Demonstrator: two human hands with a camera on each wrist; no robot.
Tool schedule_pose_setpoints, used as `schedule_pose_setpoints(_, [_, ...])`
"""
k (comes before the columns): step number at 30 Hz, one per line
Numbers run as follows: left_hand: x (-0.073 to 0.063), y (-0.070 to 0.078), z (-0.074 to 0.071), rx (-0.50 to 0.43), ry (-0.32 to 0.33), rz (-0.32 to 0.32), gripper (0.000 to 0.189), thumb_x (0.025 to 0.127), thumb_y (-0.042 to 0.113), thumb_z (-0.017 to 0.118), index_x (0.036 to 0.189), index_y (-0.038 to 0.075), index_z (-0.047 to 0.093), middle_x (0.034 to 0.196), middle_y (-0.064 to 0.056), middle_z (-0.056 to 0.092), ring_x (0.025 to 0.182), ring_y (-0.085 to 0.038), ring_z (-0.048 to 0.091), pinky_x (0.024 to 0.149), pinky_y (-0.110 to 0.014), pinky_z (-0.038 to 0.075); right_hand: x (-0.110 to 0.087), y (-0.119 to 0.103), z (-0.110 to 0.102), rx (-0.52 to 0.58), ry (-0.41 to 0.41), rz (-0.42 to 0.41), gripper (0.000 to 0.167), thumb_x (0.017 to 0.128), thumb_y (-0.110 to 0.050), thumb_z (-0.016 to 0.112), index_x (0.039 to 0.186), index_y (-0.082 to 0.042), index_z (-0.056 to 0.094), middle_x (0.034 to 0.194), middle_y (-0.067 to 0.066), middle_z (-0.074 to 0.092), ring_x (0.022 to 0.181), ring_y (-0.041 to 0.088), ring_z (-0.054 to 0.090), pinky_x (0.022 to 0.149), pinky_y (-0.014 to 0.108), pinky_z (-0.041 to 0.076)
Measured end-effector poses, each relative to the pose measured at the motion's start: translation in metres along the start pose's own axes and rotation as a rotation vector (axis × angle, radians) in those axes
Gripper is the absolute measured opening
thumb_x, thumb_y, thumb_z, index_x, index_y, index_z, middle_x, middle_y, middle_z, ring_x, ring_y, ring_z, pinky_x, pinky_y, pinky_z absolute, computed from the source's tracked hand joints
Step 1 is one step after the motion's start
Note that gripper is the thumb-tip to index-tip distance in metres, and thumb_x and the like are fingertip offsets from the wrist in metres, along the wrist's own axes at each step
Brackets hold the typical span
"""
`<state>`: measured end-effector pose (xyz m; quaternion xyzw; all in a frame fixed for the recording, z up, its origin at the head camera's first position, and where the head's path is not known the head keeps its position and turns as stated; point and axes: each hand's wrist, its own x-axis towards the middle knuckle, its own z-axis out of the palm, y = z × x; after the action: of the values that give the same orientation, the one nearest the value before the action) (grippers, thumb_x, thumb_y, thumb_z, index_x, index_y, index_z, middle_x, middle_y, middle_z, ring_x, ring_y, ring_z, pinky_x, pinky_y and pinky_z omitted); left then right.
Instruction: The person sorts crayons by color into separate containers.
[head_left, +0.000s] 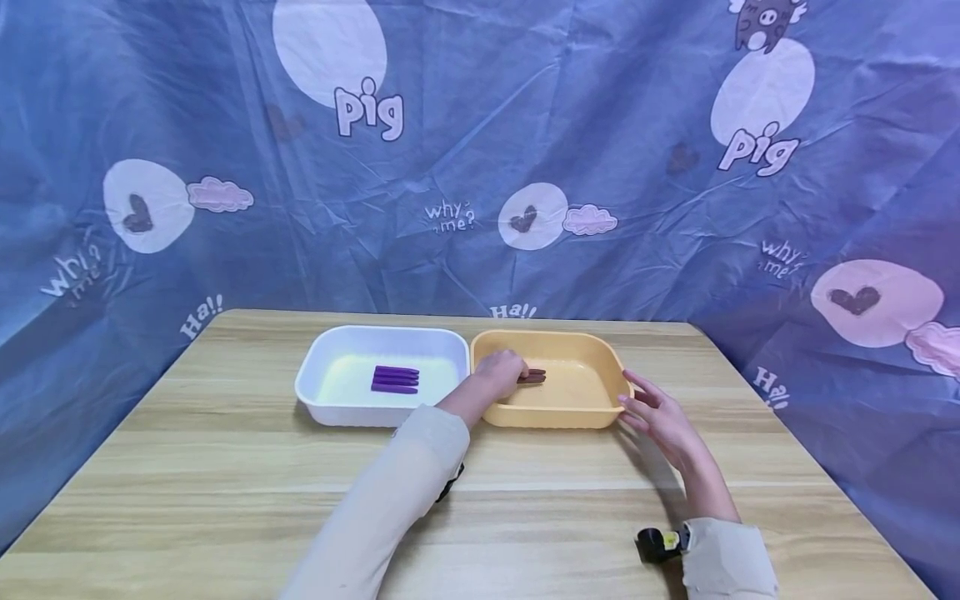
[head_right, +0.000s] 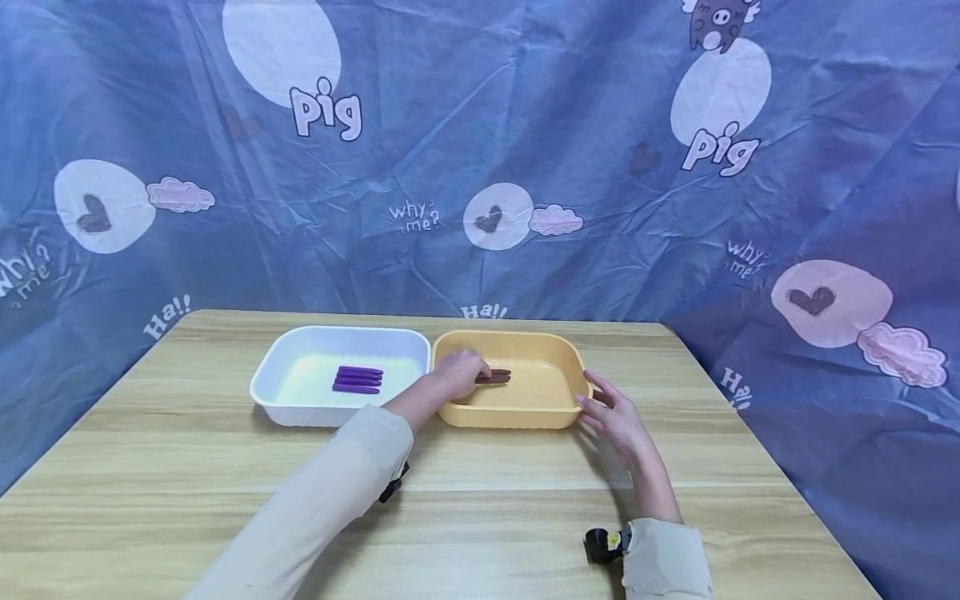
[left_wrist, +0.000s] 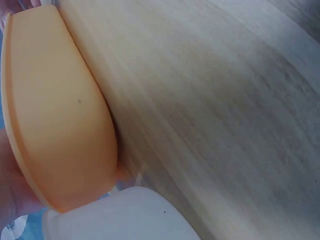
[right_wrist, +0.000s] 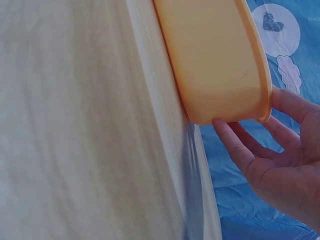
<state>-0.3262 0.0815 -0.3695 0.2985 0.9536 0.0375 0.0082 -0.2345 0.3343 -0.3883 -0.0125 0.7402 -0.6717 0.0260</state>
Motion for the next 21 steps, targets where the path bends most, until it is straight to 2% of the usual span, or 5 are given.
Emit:
schedule_pose_setpoints(6, [0.0009, -0.0016, 0.0048, -0.003, 0.001, -0.026, 0.032, 0.084, 0.0, 0.059, 0.104, 0.021, 0.072, 0.106, -0.003, 0.062, 0.094, -0.018, 0.056, 0.079, -0.026, 0.049, 0.0002, -0.0003, 0.0001, 0.001, 0.001, 0.0, 0.062, 0.094, -0.007, 0.05, 0.145, 0.002, 0.015, 0.134, 0.034, 0.025, 0.105, 0.014, 0.052, 0.094, 0.032, 0.043])
schedule_pose_setpoints(13, [0.0039, -0.0012, 0.0078, 0.019, 0.027, -0.026, 0.03, 0.084, 0.003, 0.06, 0.102, 0.023, 0.072, 0.106, -0.002, 0.062, 0.092, -0.018, 0.057, 0.077, -0.027, 0.049, -0.0001, -0.001, 0.0001, 0.0, 0.002, 0.005, 0.063, 0.094, -0.008, 0.051, 0.145, 0.001, 0.015, 0.134, 0.033, 0.024, 0.106, 0.014, 0.051, 0.095, 0.032, 0.042])
schedule_pose_setpoints(21, [0.0056, 0.0006, 0.0086, -0.01, 0.037, -0.047, 0.03, 0.083, 0.003, 0.061, 0.102, 0.024, 0.072, 0.103, -0.001, 0.062, 0.09, -0.017, 0.056, 0.075, -0.026, 0.049, 0.0007, 0.0002, -0.0005, -0.002, 0.005, 0.004, 0.063, 0.094, -0.008, 0.051, 0.145, 0.001, 0.015, 0.134, 0.034, 0.025, 0.105, 0.014, 0.052, 0.094, 0.032, 0.043])
